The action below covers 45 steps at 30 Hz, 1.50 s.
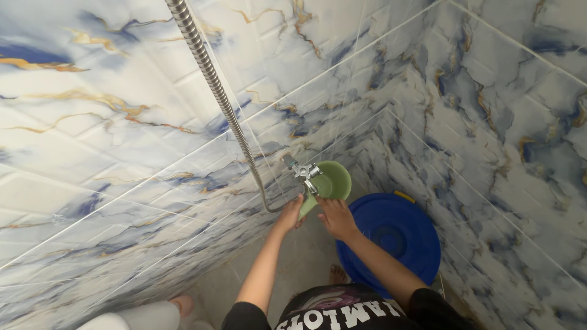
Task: The person fills a green scoop with water from a wall tap and pours it into a blue bucket. They then remove the blue bucket lid, rinse it under the tap, and scrub it with a small amount of liquid soap from a bottle. The person continues to rinse and wipe the lid with their hand before placing it back on the bucket.
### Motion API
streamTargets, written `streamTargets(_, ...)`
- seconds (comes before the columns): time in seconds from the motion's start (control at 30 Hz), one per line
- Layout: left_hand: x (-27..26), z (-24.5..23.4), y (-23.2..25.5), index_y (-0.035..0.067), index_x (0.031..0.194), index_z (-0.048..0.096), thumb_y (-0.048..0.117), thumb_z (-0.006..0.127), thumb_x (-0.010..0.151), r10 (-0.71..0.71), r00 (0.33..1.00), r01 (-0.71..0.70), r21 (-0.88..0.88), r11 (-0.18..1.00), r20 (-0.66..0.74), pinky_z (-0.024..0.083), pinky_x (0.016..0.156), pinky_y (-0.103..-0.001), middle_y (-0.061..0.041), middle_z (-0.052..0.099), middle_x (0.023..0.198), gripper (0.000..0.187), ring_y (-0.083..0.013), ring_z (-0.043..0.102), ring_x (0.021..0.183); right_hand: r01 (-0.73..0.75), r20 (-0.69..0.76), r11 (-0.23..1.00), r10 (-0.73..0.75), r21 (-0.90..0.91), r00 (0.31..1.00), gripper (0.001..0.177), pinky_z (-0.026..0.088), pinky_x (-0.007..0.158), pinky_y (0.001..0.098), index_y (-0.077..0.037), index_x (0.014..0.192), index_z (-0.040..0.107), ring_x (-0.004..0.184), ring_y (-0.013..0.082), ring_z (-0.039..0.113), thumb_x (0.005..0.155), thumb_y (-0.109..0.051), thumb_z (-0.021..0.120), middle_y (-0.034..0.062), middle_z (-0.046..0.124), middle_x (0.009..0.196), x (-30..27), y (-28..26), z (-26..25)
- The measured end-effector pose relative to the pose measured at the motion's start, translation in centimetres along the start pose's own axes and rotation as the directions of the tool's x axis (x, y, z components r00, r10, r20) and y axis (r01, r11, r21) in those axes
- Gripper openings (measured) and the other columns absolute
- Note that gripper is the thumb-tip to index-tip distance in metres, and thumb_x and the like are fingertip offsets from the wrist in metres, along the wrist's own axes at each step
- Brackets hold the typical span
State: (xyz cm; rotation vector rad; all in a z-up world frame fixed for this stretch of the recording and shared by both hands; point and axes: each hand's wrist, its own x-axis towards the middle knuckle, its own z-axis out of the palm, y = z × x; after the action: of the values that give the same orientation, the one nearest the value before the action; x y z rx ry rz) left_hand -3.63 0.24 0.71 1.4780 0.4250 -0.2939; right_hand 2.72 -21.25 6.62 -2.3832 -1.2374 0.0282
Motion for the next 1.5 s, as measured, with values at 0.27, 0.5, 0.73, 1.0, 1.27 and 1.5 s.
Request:
streamTargets(0.27, -4.3, -0.3, 1.2, 0.001, 0.078, 0.07, 0.049, 0.069, 0.091, 0.349, 0.937, -0.306, 0.511, 0.803, 0.013, 0.047, 0.05, -0.039, -0.012, 0.064, 0.057, 0.049, -0.0215, 0.059, 0.048, 0.091, -0.076, 0.996, -0.092, -0.013, 0.993, 0.017, 0.048, 0.083, 0.0399, -0.013, 0.104, 0.074, 0.086, 0.027, 0.067, 0.088, -0.016, 0.069, 0.0076, 0.073, 0.086, -1.5, 1.2, 3.3)
streamTargets(0.5, -5.4, 0.0, 3.5, 0.003, 0.069, 0.071, 0.061, 0.05, 0.098, 0.025, 0.991, 0.044, 0.491, 0.87, -0.133, 0.053, 0.057, -0.039, -0.011, 0.062, 0.053, 0.068, -0.0228, 0.064, 0.047, 0.069, -0.089, 0.99, -0.08, -0.12, 0.993, 0.01, 0.047, 0.083, 0.0405, -0.014, 0.092, 0.074, 0.085, 0.0259, 0.066, 0.086, -0.023, 0.072, 0.0057, 0.074, 0.083, -1.3, 0.3, 2.9)
streamTargets(0.73, -3.7, 0.8, 4.9, 0.004, 0.069, 0.068, 0.062, 0.038, 0.103, -0.006, 0.998, 0.035, 0.45, 0.893, -0.065, 0.052, 0.052, -0.037, -0.008, 0.061, 0.051, 0.074, -0.0199, 0.062, 0.044, -0.05, -0.104, 0.999, 0.051, 0.011, 0.993, 0.027, 0.047, 0.088, 0.0468, -0.006, 0.11, 0.072, 0.096, 0.0351, 0.065, 0.097, -0.027, 0.06, 0.0144, 0.073, 0.096, -0.4, -2.3, -1.6)
streamTargets(1.0, -5.0, -1.2, 4.3, 0.002, 0.068, 0.066, 0.074, 0.028, 0.099, -0.068, 0.998, 0.062, 0.46, 0.886, -0.002, 0.051, 0.048, -0.033, -0.006, 0.059, 0.051, 0.088, -0.0176, 0.06, 0.042, -0.126, -0.084, 0.835, 0.201, 0.536, 0.976, 0.025, 0.052, 0.08, 0.0432, -0.001, 0.103, 0.066, 0.09, 0.0366, 0.068, 0.104, -0.021, 0.051, 0.018, 0.07, 0.093, 0.9, -1.8, 1.5)
streamTargets(1.27, -8.4, -2.1, 3.8, 0.005, 0.064, 0.066, 0.079, 0.029, 0.094, -0.101, 0.993, 0.114, 0.466, 0.877, -0.054, 0.052, 0.047, -0.035, -0.005, 0.059, 0.05, 0.088, -0.0192, 0.059, 0.041, -0.464, 0.254, 0.397, 0.477, 0.792, 0.841, 0.031, 0.042, 0.058, 0.031, -0.004, 0.082, 0.067, 0.064, 0.0118, 0.054, 0.098, -0.027, 0.056, 0.0025, 0.06, 0.071, 5.2, 1.5, 7.0)
streamTargets(1.5, -7.5, -0.9, 3.2, 0.003, 0.058, 0.063, 0.081, 0.017, 0.095, 0.013, 0.996, 0.03, 0.449, 0.893, -0.093, 0.054, 0.053, -0.032, -0.008, 0.06, 0.049, 0.098, -0.0196, 0.062, 0.042, -0.434, 0.314, 0.249, 0.404, 0.866, 0.859, 0.016, 0.038, 0.051, 0.0291, 0.0, 0.101, 0.067, 0.056, 0.0117, 0.049, 0.1, -0.013, 0.058, 0.0015, 0.055, 0.069, 6.3, 1.9, 5.1)
